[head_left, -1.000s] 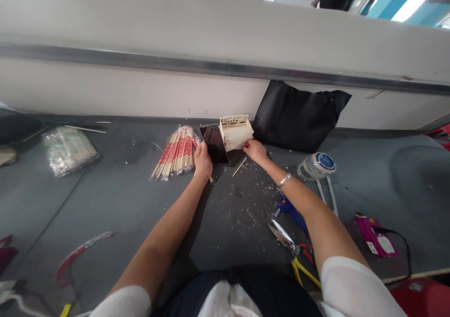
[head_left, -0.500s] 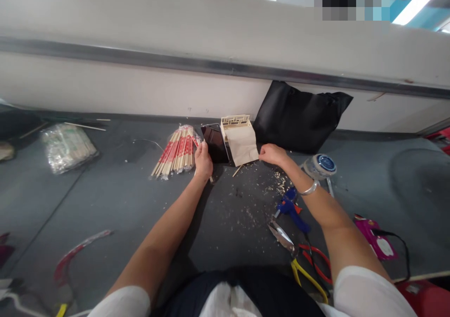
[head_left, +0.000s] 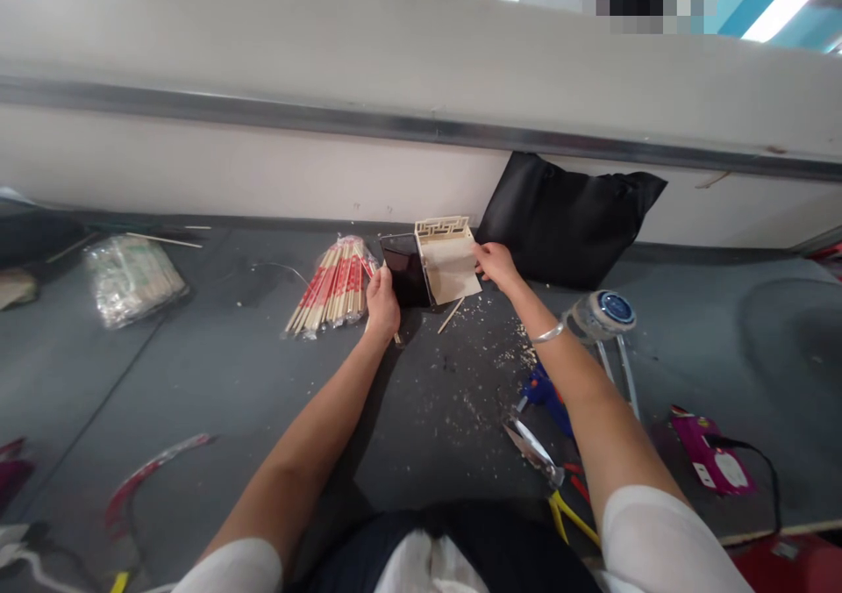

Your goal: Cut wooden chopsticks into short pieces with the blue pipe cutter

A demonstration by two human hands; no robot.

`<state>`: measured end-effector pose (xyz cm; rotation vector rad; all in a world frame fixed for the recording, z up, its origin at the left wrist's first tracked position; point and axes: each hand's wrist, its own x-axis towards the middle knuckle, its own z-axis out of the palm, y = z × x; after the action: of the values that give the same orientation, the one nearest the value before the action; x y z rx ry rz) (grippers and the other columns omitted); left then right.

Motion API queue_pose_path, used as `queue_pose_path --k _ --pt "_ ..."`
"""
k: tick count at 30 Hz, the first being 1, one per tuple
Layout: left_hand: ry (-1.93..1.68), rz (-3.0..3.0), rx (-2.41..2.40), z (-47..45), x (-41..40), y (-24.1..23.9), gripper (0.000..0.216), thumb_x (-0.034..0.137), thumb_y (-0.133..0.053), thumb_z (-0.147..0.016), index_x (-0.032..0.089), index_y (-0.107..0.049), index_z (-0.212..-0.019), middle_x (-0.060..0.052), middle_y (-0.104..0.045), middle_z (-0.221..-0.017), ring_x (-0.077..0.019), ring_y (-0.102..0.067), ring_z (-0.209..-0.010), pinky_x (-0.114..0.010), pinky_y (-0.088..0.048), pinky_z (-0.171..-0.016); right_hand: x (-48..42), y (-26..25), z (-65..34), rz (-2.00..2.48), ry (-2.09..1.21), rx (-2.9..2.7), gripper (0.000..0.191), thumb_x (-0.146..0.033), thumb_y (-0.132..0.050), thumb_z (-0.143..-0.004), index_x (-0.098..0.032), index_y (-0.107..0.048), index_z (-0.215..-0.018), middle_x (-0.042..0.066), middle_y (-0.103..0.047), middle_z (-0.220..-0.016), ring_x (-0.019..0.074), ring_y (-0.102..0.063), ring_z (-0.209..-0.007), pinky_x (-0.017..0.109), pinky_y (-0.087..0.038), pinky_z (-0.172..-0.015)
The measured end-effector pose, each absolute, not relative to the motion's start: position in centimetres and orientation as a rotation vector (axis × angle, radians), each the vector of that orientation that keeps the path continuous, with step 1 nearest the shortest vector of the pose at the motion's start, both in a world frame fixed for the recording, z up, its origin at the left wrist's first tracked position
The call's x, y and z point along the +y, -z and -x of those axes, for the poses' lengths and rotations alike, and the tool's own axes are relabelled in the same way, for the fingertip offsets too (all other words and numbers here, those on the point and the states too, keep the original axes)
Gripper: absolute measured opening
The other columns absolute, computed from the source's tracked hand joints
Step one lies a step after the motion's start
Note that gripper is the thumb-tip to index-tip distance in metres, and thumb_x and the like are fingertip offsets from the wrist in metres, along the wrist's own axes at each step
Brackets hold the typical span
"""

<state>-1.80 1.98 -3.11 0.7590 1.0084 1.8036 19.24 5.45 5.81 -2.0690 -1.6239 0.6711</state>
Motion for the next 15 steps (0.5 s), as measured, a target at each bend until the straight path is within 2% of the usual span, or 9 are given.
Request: queue_pose_path --k 4,9,12,15 --pt "-1.825 -0.78 1.028 1.9 2.1 2.7 0.052 0.066 -0.075 -0.078 0.021 -0.053 -0.065 0.005 -0.042 -0.064 -0.0129 -0.039 -0.065 -0.026 -0.038 -0.063 5.3 -5.0 -18.6 2.034 -0.661 -1.655 0.039 -0.042 -0.048 -0.103 -0.017 -0.069 -0.083 0.009 -0.075 -0.077 0.0173 -0.072 -0.07 0.021 -0.05 -0.056" --pt "-1.872 -0.795 1.003 1.4 2.3 1.6 0.058 0.073 -0.074 -0.074 0.021 -0.05 -0.065 0.005 -0.037 -0.066 -0.0123 -0.034 -0.064 -0.026 -0.035 -0.061 5.3 -4.6 -18.0 1.998 -0.661 -1.702 0.034 -0.043 -0.055 -0.099 -0.016 -0.071 -0.084 0.01 -0.076 -0.08 0.0184 -0.071 -0.071 0.023 -0.049 -0.059" --pt "-1.862 -0.874 1.013 0.5 2.4 1.1 0.061 0.078 -0.07 -0.073 0.022 -0.05 -0.065 0.005 -0.038 -0.067 -0.0129 -0.034 -0.065 -0.027 -0.035 -0.061 5.2 -4.6 -17.8 1.982 -0.659 -1.717 0.034 -0.042 -0.054 -0.099 -0.016 -0.071 -0.084 0.011 -0.077 -0.083 0.0189 -0.072 -0.074 0.023 -0.049 -0.061" --pt "-1.842 -0.962 1.055 -0.8 2.6 1.2 0.057 0.075 -0.068 -0.078 0.021 -0.052 -0.066 0.003 -0.041 -0.069 -0.0138 -0.038 -0.067 -0.027 -0.037 -0.063 4.6 -4.9 -17.9 1.972 -0.659 -1.724 0.034 -0.039 -0.052 -0.101 -0.016 -0.071 -0.086 0.01 -0.078 -0.087 0.0182 -0.072 -0.076 0.023 -0.05 -0.065"
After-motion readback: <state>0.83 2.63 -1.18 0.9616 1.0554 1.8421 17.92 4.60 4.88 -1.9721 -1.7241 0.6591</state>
